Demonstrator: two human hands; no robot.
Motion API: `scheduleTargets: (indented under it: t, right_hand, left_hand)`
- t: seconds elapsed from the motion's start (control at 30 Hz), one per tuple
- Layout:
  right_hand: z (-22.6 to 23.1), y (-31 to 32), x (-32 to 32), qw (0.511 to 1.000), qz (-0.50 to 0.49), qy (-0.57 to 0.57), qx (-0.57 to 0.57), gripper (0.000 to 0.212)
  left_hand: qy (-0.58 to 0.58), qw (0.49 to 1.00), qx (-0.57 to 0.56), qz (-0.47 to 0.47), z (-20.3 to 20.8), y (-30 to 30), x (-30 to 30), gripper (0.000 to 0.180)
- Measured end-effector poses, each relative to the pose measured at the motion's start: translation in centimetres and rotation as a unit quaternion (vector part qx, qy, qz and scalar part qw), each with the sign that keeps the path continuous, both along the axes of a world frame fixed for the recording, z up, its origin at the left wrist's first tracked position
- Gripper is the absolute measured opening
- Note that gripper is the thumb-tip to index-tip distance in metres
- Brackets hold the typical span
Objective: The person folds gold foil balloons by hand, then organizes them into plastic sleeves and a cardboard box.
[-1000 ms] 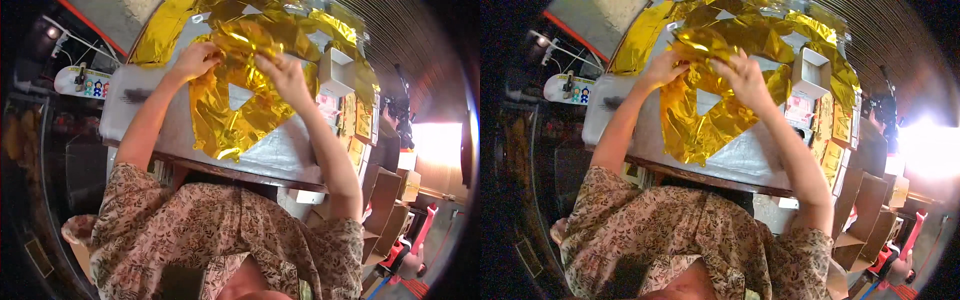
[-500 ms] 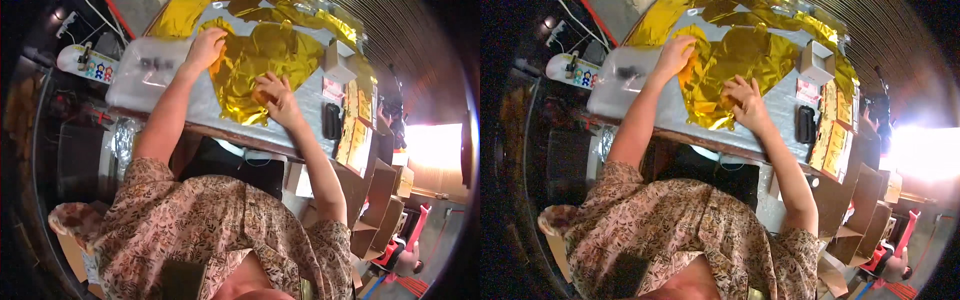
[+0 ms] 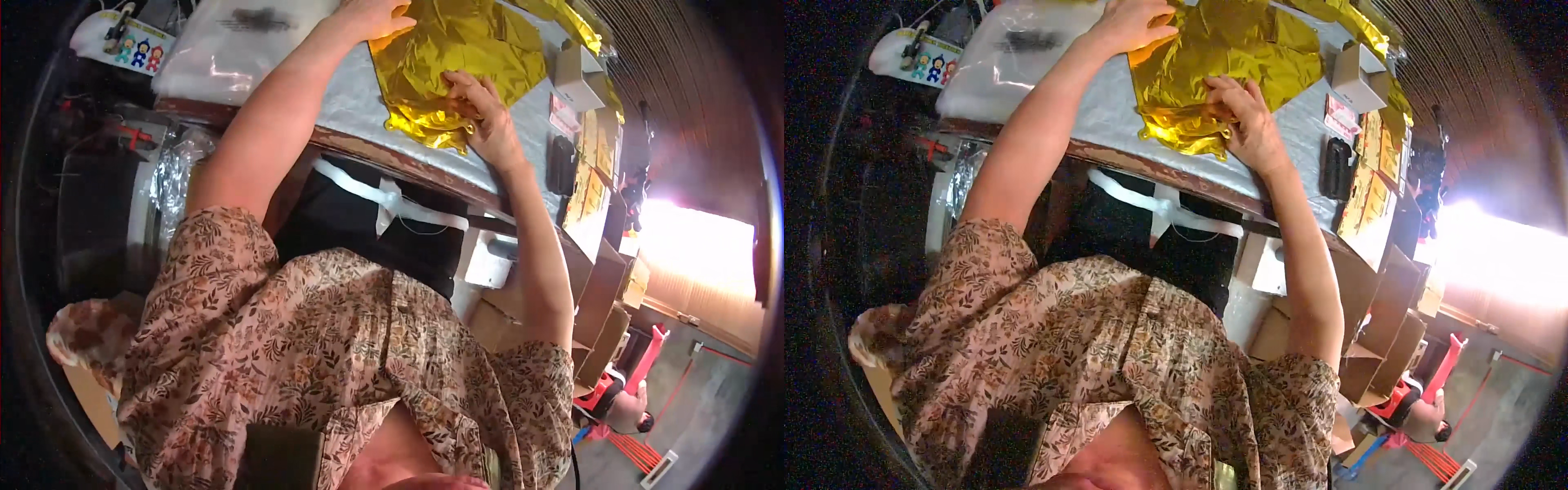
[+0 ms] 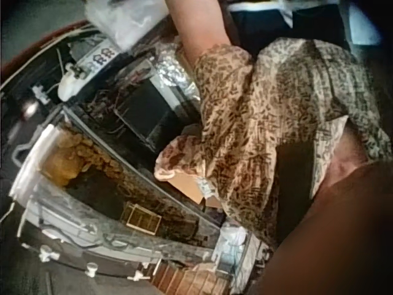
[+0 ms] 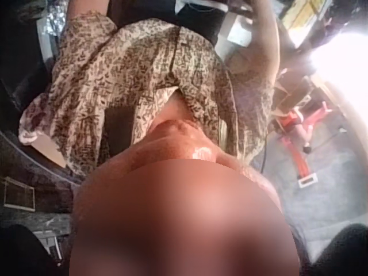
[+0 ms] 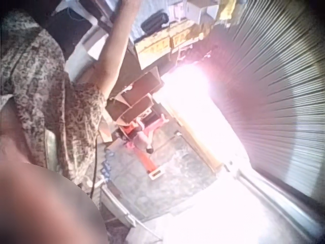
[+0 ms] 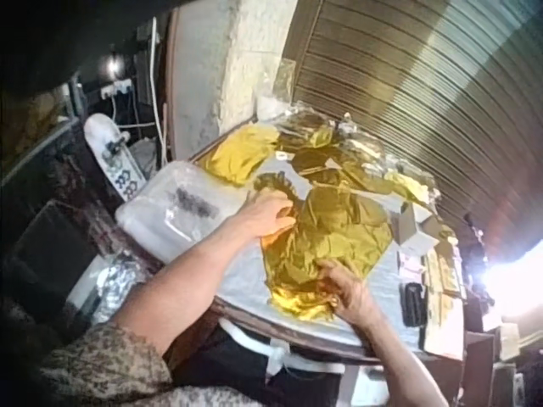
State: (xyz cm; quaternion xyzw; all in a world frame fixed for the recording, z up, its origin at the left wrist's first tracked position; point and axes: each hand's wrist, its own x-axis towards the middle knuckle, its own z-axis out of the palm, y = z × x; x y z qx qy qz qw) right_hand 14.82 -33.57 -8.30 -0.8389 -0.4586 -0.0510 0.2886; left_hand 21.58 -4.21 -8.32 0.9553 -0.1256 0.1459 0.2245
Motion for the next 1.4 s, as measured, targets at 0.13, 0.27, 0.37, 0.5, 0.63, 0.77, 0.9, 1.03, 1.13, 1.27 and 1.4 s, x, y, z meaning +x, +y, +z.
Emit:
scheduleTargets:
  t: [0.13,0.27,0.37,0.5,0.63,0.77,0.9,1.03,1.13,1.27,1.4]
  right_hand:
    - [0.1,-0.1,-0.3,1.0,0.005,-0.002,-0.019,0.056]
    - [1.1,-1.0,-0.9,0.999,-0.013,0.039,-0.033,0.048]
    - [3.6,-2.1,-2.4,0.994,-0.037,0.07,-0.081,0.056]
    - [4.6,-3.0,-0.8,0.993,-0.056,0.09,-0.05,0.062]
    - [0.9,-0.1,0.9,0.982,-0.152,-0.05,-0.099,0.05]
    - [-1.7,0.2,0.8,0.96,-0.183,-0.089,-0.191,0.06]
    - [-1.8,0.1,0.1,0.962,-0.18,-0.079,-0.19,0.059]
    - [-1.7,0.2,-0.2,0.967,-0.173,-0.074,-0.173,0.06]
    - [-1.7,0.0,-0.4,0.966,-0.178,-0.072,-0.176,0.061]
    - [-1.7,0.6,-0.5,0.968,-0.176,-0.064,-0.167,0.062]
    - [-1.6,0.2,-0.6,0.968,-0.174,-0.07,-0.166,0.061]
  left_hand:
    - [-0.004,1.0,0.005,0.011,0.0,0.3,-0.3,0.04]
    - [-0.008,1.0,0.01,0.016,0.0,0.1,0.0,0.041]
    - [0.049,0.998,0.033,0.009,1.9,-0.3,-0.9,0.039]
    - [-0.003,1.0,-0.001,-0.003,0.7,0.0,-0.2,0.033]
    - [0.008,1.0,0.027,0.005,0.5,-0.1,-0.2,0.033]
    - [0.019,0.999,-0.024,-0.009,0.4,-0.1,-0.4,0.034]
    - [0.025,0.999,0.02,0.014,0.0,-0.1,0.1,0.037]
    - [0.005,1.0,-0.002,0.019,-0.2,0.1,0.1,0.041]
    - [0.079,0.996,0.024,0.017,1.3,-0.6,0.1,0.043]
    - [0.083,0.996,-0.008,0.042,0.0,-0.1,0.2,0.041]
    - [0.05,0.998,-0.006,0.028,0.5,-0.3,0.1,0.039]
